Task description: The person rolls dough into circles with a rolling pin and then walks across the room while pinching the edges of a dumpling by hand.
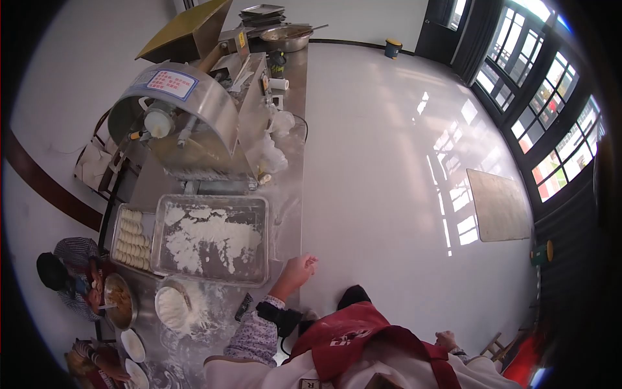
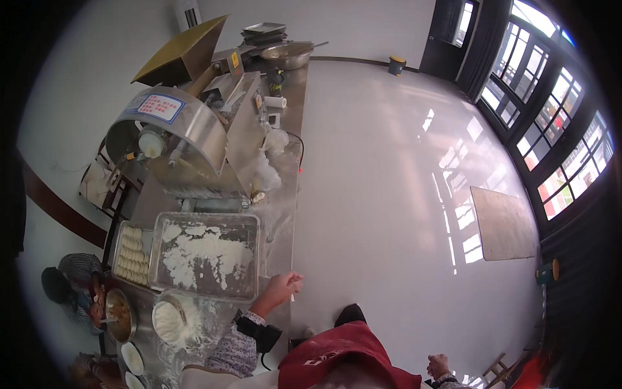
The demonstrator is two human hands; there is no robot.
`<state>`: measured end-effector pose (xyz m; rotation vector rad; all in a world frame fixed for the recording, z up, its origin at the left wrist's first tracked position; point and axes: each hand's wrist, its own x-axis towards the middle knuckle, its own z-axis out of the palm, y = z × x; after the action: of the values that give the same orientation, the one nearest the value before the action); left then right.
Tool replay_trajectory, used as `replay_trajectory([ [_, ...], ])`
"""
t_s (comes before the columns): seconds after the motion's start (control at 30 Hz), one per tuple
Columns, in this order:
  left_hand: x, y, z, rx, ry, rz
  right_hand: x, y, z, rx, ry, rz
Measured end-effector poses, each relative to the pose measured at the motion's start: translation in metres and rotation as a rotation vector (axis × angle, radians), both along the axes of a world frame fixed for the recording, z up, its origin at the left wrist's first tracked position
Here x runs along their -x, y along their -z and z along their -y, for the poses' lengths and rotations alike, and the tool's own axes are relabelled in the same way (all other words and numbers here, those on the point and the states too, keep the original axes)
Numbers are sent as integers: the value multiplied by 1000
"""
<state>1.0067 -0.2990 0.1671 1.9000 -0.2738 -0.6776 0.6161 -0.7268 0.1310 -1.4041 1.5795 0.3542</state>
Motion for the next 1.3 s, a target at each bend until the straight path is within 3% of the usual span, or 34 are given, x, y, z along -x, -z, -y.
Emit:
replay_trajectory([
  [0.17, -69, 36, 30, -49, -40, -90, -39, 56, 65, -82, -86, 272],
  [0.23, -106, 42, 38, -64, -71, -154, -95, 60, 91, -65, -86, 339],
  [0.3, -132, 49, 41, -78, -241, -231, -152, 65, 123, -83, -110, 381],
  [0.33, -144, 57, 42, -81, -256, -241, -181, 54, 135, -91, -170, 414],
  [0.4, -175, 77, 39, 41, -537, -193, -246, 32, 154, -80, -310, 457],
  [0.43, -189, 86, 36, -9, -573, -159, -272, 20, 162, -62, -391, 455],
  [0.47, -202, 98, 30, -60, -609, -127, -297, 11, 169, -64, -421, 485],
  [0.57, -257, 199, -11, -118, -732, 43, -359, -8, 178, -59, -465, 527],
  [0.6, -267, 192, -10, -115, -740, 36, -376, -12, 180, -44, -466, 552],
  [0.67, -287, 161, -5, -452, -699, 207, -401, -15, 187, -3, -520, 512],
  [0.77, -321, 159, -8, -584, -679, 291, -420, -18, 192, 36, -562, 462],
  [0.83, -346, 222, -30, -376, -639, 452, -424, -17, 195, 99, -559, 435],
  [0.9, -352, 198, -13, -690, -691, 360, -428, -17, 196, 126, -507, 328],
  [1.03, -356, 208, -9, -881, -618, 420, -444, -25, 187, 69, -353, 259],
  [1.1, -365, 139, 16, -1063, -557, 220, -459, -30, 174, 50, -257, 330],
  [1.2, -371, 154, 15, -1130, -458, 189, -478, -29, 163, 46, -280, 351],
  [1.3, -373, 181, 4, -982, -391, 142, -499, -27, 161, 18, -288, 363],
])
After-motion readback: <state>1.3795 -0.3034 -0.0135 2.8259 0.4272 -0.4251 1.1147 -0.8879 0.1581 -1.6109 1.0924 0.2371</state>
